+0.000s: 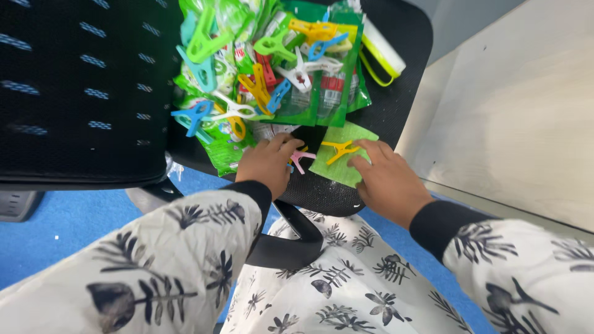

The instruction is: The person wipes a blue plastic basket with a tissue, then sorts colorful plastic clothespins from a chair into the basket by color. The clothespins are placed in rows inside the basket.

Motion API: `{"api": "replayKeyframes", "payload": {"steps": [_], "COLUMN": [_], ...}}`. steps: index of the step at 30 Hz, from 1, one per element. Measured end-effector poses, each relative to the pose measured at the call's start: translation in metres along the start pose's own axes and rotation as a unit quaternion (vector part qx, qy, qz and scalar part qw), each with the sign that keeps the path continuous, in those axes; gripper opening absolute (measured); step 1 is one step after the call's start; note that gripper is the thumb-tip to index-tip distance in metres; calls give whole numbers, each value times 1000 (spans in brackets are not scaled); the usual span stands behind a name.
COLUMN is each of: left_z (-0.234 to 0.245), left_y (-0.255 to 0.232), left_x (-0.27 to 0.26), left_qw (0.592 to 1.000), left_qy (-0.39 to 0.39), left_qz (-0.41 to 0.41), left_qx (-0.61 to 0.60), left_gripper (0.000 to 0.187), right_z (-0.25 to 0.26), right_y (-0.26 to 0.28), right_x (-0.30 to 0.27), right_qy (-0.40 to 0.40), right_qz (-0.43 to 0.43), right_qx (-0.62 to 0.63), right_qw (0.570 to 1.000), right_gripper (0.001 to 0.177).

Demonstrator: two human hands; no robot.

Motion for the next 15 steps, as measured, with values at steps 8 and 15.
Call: {"api": "replayKeyframes", "payload": {"steps": [8, 15], "left_z": [-8, 12], "left_y": [3, 19], "left_x": [18, 15], "left_qw": [994, 993], "left_qy": [-54, -90], "left_qz": [-83, -61], "left_qx": [39, -43], "left_gripper": [28, 28], "right_z": [-28, -20], "right_y": [-1, -3], "right_x": [30, 35], "right_qy": [88, 42], "right_qz": [28, 30], "right_qx": [-54, -8], "right_qw": [994, 999], "right_gripper": [49, 41]}}
Point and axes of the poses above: each hand's wrist, its own x-axis towards the middle knuckle, its own z-axis out of the back of the hand, y = z × x, the point moved 2 cm from there along x, towards the middle knuckle, and after that the axes turned 12 degrees about -x, right-handed, at the moved point
